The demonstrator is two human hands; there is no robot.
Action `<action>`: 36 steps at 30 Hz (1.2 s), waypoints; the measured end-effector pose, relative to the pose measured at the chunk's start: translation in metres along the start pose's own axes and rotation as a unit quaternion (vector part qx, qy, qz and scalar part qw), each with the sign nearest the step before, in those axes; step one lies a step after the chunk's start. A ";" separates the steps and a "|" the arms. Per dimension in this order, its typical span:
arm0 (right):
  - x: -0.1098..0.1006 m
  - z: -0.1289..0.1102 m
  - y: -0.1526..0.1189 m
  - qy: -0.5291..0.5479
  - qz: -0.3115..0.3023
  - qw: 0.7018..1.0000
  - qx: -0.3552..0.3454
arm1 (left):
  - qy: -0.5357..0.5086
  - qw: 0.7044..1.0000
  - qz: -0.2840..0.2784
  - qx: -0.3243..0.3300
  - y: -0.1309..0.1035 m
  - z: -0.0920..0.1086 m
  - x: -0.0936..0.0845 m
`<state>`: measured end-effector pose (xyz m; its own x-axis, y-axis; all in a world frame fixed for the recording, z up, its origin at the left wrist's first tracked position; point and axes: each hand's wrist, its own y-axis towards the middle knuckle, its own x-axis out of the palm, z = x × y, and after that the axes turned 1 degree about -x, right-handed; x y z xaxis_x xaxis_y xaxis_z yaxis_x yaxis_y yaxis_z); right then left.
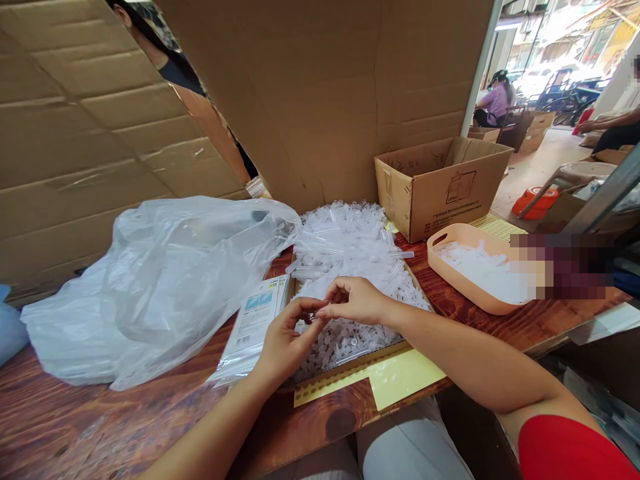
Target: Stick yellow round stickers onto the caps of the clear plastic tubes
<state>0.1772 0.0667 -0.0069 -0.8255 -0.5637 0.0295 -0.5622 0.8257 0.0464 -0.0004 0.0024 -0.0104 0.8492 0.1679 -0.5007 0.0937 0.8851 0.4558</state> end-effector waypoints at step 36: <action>-0.001 -0.003 -0.005 -0.045 -0.005 0.997 -0.066 | 0.005 0.995 0.096 0.035 -0.001 -0.003 -0.001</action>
<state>0.1814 0.0630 -0.0038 -0.8241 -0.5632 -0.0607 -0.5641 0.8064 0.1777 -0.0026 0.0025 -0.0124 0.8496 0.3353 -0.4072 -0.0324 0.8037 0.5942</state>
